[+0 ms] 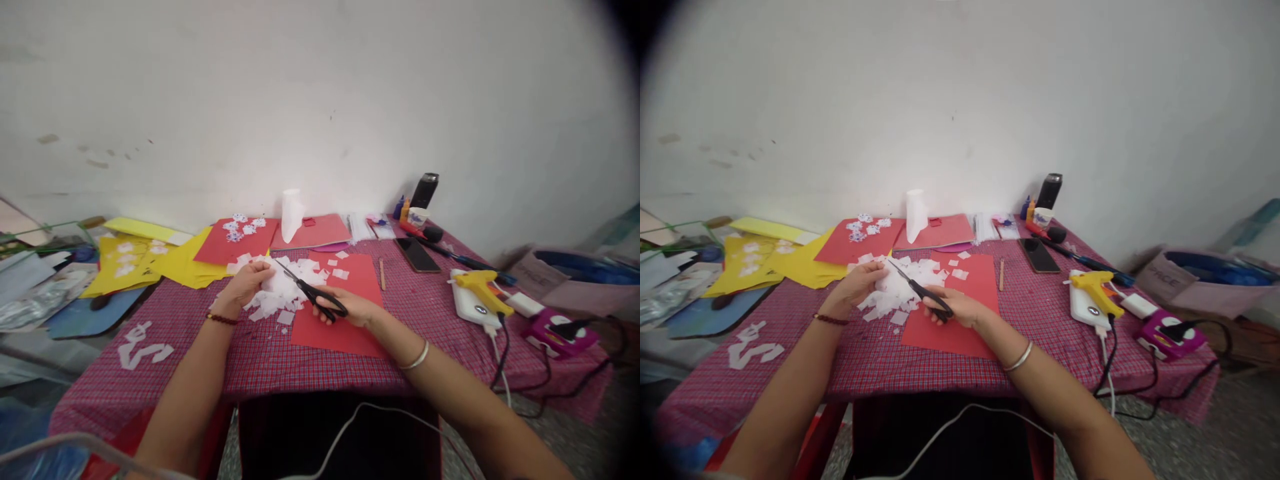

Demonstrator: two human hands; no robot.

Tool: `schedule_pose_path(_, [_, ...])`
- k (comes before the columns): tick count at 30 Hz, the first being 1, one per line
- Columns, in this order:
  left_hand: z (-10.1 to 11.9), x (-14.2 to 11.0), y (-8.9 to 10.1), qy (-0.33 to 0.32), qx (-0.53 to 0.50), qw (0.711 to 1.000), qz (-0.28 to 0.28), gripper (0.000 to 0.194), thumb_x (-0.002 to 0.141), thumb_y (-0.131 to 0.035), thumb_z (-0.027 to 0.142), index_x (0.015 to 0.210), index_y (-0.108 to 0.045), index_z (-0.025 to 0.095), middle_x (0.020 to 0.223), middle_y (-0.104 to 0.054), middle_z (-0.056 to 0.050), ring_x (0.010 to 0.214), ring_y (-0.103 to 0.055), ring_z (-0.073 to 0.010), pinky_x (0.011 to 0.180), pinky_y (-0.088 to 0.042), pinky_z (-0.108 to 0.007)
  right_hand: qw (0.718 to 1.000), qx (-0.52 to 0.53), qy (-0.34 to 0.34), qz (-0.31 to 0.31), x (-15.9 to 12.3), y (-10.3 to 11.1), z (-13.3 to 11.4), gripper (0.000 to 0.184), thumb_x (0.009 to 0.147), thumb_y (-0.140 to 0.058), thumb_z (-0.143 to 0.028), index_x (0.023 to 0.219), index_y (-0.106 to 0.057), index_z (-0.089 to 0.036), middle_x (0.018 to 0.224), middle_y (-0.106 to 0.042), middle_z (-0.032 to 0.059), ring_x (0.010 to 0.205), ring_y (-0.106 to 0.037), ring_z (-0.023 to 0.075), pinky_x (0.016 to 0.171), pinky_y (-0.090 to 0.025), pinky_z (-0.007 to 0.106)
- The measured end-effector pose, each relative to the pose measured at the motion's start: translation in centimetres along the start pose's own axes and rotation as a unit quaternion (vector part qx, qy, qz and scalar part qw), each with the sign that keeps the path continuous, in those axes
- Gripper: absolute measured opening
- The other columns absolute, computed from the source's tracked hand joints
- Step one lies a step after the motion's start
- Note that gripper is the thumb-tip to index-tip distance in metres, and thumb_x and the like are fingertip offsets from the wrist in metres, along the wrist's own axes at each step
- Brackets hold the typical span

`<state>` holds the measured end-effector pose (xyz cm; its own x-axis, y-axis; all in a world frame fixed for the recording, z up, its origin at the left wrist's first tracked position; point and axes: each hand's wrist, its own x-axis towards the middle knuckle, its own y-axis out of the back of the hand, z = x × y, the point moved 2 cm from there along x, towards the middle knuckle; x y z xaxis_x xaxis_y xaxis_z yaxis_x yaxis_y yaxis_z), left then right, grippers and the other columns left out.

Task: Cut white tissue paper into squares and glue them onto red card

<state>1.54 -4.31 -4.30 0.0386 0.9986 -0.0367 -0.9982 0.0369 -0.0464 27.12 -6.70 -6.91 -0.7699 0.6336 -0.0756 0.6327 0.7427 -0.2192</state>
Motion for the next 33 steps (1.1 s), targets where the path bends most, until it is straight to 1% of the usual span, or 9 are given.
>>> schedule_pose_path(5, [-0.9, 0.4, -0.5, 0.018, 0.001, 1.0, -0.01, 0.034, 0.056, -0.084, 0.036, 0.065, -0.06, 0.013, 0.053, -0.053, 0.003, 0.044, -0.044, -0.0071, 0.042, -0.032, -0.019, 0.999, -0.027, -0.017, 0.02, 0.0, -0.4, -0.3, 0.057, 0.076, -0.075, -0.055, 0.114, -0.058, -0.016, 0.074, -0.061, -0.0011, 0.056, -0.054, 0.0063, 0.049, -0.041, 0.017])
schedule_pose_path(9, [-1.2, 0.5, -1.1, 0.018, -0.001, 1.0, -0.002, 0.034, 0.056, -0.082, 0.036, 0.066, -0.057, 0.015, 0.053, -0.052, 0.005, 0.044, -0.044, -0.0072, 0.043, -0.031, -0.02, 0.998, -0.043, -0.028, 0.045, -0.1, -0.5, -0.4, 0.061, 0.074, -0.076, -0.056, 0.117, -0.059, -0.017, 0.073, -0.06, -0.0017, 0.055, -0.054, 0.0062, 0.048, -0.042, 0.017])
schedule_pose_path(14, [-0.9, 0.6, -1.3, -0.001, 0.0, 1.0, 0.012, 0.036, 0.055, -0.082, 0.031, 0.072, -0.054, 0.017, 0.059, -0.053, 0.006, 0.049, -0.046, -0.0079, 0.047, -0.035, -0.02, 0.998, -0.031, -0.03, 0.049, 0.0, -0.3, -0.2, 0.059, 0.075, -0.075, -0.056, 0.115, -0.059, -0.017, 0.072, -0.061, -0.0019, 0.054, -0.054, 0.0058, 0.046, -0.042, 0.015])
schedule_pose_path(17, [-0.6, 0.4, -1.5, -0.011, 0.006, 1.0, 0.011, 0.036, 0.055, -0.082, 0.027, 0.073, -0.052, 0.018, 0.06, -0.052, 0.007, 0.049, -0.045, -0.0073, 0.048, -0.034, -0.02, 0.998, -0.028, -0.027, 0.046, 0.2, -0.2, 0.0, 0.055, 0.075, -0.076, -0.055, 0.11, -0.059, -0.016, 0.072, -0.06, -0.0019, 0.053, -0.054, 0.0058, 0.045, -0.042, 0.015])
schedule_pose_path(21, [-0.3, 0.2, -1.6, -0.016, 0.025, 1.0, 0.0, 0.037, 0.057, -0.08, 0.025, 0.081, -0.052, 0.019, 0.062, -0.053, 0.007, 0.05, -0.047, -0.0083, 0.048, -0.035, -0.02, 0.999, -0.022, -0.026, 0.041, 0.3, -0.2, 0.1, 0.051, 0.074, -0.077, -0.054, 0.104, -0.06, -0.016, 0.069, -0.059, -0.0026, 0.051, -0.053, 0.0055, 0.043, -0.042, 0.015])
schedule_pose_path(29, [-0.3, 0.0, -1.5, -0.009, 0.057, 0.998, -0.033, 0.043, 0.061, -0.078, 0.026, 0.093, -0.051, 0.02, 0.065, -0.056, 0.007, 0.05, -0.049, -0.0084, 0.047, -0.033, -0.019, 0.998, -0.011, -0.033, 0.058, 0.4, -0.2, 0.3, 0.053, 0.07, -0.08, -0.055, 0.099, -0.06, -0.015, 0.065, -0.061, -0.0029, 0.047, -0.053, 0.0059, 0.041, -0.042, 0.015])
schedule_pose_path(33, [-0.3, 0.0, -1.5, -0.006, 0.064, 0.997, -0.043, 0.046, 0.061, -0.078, 0.026, 0.099, -0.052, 0.02, 0.063, -0.054, 0.008, 0.047, -0.047, -0.0079, 0.045, -0.031, -0.019, 0.998, -0.013, -0.032, 0.058, 0.4, -0.3, 0.2, 0.049, 0.073, -0.078, -0.052, 0.099, -0.06, -0.015, 0.063, -0.06, -0.0041, 0.045, -0.052, 0.0054, 0.039, -0.04, 0.015])
